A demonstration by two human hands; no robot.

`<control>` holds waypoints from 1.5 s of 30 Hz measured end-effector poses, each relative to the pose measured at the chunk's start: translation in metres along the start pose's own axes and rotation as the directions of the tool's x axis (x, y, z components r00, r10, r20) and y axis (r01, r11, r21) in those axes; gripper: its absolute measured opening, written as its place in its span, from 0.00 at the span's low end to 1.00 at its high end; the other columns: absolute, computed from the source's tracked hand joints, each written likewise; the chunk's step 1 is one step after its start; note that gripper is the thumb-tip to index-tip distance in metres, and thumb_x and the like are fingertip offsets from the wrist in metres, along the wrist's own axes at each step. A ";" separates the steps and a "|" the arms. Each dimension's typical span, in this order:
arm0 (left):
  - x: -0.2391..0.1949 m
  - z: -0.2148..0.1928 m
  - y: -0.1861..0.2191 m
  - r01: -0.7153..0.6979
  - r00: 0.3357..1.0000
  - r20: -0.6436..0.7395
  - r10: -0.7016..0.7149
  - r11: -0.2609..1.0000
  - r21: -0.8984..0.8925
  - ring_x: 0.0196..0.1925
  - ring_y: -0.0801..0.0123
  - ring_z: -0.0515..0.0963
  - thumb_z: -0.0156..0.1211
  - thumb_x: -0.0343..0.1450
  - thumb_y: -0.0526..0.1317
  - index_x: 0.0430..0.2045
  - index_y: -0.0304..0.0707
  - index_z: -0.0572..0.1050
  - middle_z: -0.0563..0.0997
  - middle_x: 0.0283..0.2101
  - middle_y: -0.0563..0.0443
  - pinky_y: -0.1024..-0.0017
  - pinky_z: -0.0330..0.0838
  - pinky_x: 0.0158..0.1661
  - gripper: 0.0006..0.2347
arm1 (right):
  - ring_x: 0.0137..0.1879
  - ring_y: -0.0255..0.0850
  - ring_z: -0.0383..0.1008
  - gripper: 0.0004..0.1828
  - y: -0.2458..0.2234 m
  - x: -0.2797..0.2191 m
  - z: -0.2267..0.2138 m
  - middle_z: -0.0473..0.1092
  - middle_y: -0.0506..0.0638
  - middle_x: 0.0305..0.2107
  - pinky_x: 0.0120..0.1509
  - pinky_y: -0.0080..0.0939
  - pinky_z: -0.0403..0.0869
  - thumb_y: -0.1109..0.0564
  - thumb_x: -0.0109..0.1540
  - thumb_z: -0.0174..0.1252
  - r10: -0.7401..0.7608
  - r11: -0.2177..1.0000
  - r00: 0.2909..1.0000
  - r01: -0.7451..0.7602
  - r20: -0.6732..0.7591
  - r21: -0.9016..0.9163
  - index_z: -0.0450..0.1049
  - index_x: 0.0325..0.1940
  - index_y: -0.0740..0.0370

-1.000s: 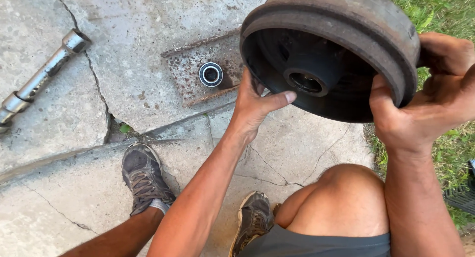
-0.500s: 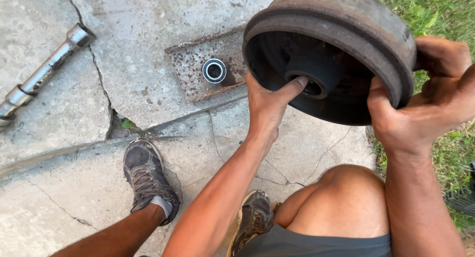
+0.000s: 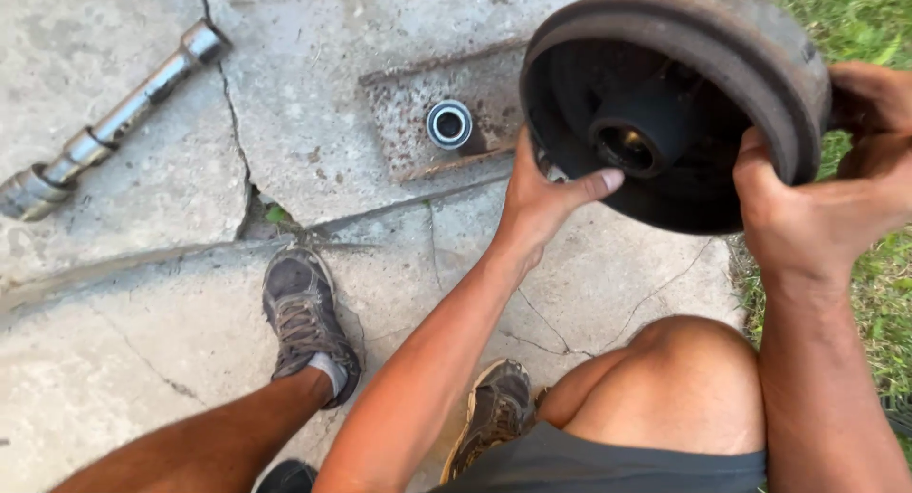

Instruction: The person sits on the ground and points to a bearing and a brake drum. They pick up the drum, turn it over, and then pick up the bearing to show its inner and outer rings. The person then retrieves a new bearing in a plastic bag from a nearby table and compares it with the old one.

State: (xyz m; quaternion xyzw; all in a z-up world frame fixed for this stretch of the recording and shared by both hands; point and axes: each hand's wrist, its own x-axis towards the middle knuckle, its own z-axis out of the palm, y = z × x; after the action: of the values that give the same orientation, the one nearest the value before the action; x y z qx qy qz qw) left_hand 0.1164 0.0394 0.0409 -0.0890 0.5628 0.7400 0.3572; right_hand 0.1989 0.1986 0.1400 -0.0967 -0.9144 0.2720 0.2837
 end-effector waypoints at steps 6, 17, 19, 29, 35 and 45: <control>-0.049 -0.001 0.024 0.043 0.997 0.056 -0.049 0.994 0.103 0.73 0.52 0.62 0.68 0.53 0.51 0.72 0.42 0.44 0.54 0.75 0.38 0.60 0.64 0.65 0.51 | 0.52 0.59 0.67 0.23 -0.005 0.009 0.013 0.64 0.72 0.49 0.57 0.52 0.69 0.76 0.61 0.61 -0.010 0.999 1.000 0.010 0.003 -0.050 0.64 0.58 0.86; -0.096 -0.007 0.091 0.224 0.961 -0.059 -0.270 0.886 -0.405 0.60 0.51 0.72 0.69 0.54 0.50 0.62 0.34 0.63 0.70 0.62 0.36 0.54 0.77 0.51 0.40 | 0.51 0.63 0.69 0.27 -0.010 -0.071 0.022 0.65 0.68 0.47 0.56 0.64 0.66 0.53 0.55 0.65 -0.225 0.968 0.958 0.240 0.177 -0.067 0.66 0.53 0.67; -0.105 -0.007 0.094 0.302 0.901 -0.132 -0.414 0.815 -0.495 0.48 0.57 0.81 0.68 0.54 0.40 0.55 0.34 0.72 0.82 0.51 0.40 0.57 0.79 0.46 0.31 | 0.52 0.62 0.71 0.21 -0.022 -0.090 0.028 0.68 0.65 0.47 0.56 0.66 0.66 0.44 0.56 0.63 -0.239 0.954 0.935 0.277 0.264 -0.115 0.73 0.46 0.59; -0.125 -0.038 0.032 0.194 0.910 -0.262 -0.321 0.889 -0.415 0.41 0.59 0.83 0.69 0.65 0.35 0.49 0.34 0.72 0.81 0.40 0.42 0.60 0.81 0.40 0.19 | 0.45 0.56 0.67 0.17 -0.046 -0.106 0.046 0.70 0.61 0.44 0.44 0.56 0.73 0.54 0.62 0.66 -0.510 0.852 0.853 0.519 0.115 -0.071 0.76 0.53 0.37; -0.133 -0.042 0.027 0.184 0.899 -0.251 -0.358 0.830 -0.526 0.46 0.54 0.81 0.65 0.68 0.36 0.48 0.35 0.71 0.79 0.43 0.42 0.57 0.80 0.45 0.16 | 0.44 0.48 0.67 0.07 -0.068 -0.097 0.054 0.71 0.55 0.42 0.50 0.51 0.73 0.50 0.65 0.62 -0.496 0.856 0.864 0.503 0.089 -0.120 0.77 0.47 0.36; -0.133 -0.053 0.007 0.140 0.900 -0.227 -0.372 0.740 -0.658 0.47 0.50 0.83 0.65 0.68 0.38 0.47 0.38 0.73 0.81 0.44 0.41 0.58 0.82 0.43 0.14 | 0.42 0.46 0.69 0.02 -0.072 -0.102 0.063 0.73 0.53 0.40 0.50 0.49 0.75 0.47 0.62 0.64 -0.533 0.830 0.841 0.541 0.097 -0.135 0.79 0.39 0.37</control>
State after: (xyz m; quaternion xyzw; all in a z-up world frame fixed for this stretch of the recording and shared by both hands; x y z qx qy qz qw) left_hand 0.1941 -0.0662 0.0988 -0.4082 0.3197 0.7996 0.3029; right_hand 0.2454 0.0765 0.0887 0.1495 -0.9307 0.1113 0.3148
